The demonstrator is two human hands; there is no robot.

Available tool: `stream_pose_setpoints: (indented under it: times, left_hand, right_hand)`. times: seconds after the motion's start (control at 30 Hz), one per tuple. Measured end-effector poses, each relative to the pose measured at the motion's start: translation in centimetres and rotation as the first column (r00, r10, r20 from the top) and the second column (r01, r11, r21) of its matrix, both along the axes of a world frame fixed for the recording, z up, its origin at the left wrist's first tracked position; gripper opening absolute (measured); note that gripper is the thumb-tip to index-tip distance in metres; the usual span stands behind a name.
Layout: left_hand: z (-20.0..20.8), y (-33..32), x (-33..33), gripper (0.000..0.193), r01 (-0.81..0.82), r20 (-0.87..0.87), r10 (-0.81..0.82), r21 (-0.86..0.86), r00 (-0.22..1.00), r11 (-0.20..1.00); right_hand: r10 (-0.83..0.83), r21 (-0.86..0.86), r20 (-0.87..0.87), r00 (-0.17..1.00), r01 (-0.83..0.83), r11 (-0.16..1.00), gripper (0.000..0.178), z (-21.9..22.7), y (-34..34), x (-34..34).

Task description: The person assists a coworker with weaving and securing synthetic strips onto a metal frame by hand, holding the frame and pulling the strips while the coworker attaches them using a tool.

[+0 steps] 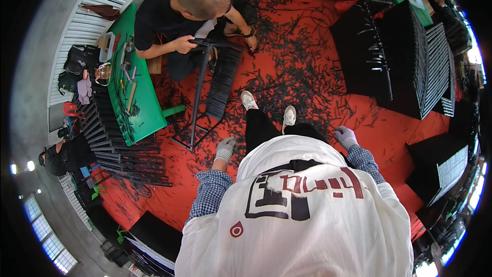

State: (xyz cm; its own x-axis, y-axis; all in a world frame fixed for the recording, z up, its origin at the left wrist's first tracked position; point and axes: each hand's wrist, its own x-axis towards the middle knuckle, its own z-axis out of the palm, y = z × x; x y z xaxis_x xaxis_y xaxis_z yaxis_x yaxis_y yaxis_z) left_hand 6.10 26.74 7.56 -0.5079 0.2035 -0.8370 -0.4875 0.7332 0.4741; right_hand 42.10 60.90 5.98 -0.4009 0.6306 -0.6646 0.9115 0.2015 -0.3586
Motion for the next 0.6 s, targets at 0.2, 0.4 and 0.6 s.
stream_pose_setpoints:
  times: [0.2, 0.4, 0.6]
  left_hand:
    - [-1.5, -1.3, -1.2, 0.026, 0.008, 0.024, -0.007, -0.015, 1.0, 1.0]
    - [-0.9, -1.3, -1.6, 0.026, 0.049, 0.005, -0.049, -0.025, 0.999, 0.998]
    - [0.3, -0.9, -1.3, 0.031, -0.002, 0.024, 0.003, -0.051, 1.0, 0.999]
  right_hand:
    - [-0.027, -0.032, -0.002, 1.0, 0.027, 0.999, 0.029, 0.8, -0.3, -2.0]
    - [-0.016, -0.045, 0.027, 1.0, 0.017, 0.999, 0.03, 1.5, -0.4, -3.2]
    - [-0.027, -0.065, 0.028, 0.999, 0.029, 0.997, 0.03, 1.8, -0.2, -3.0]
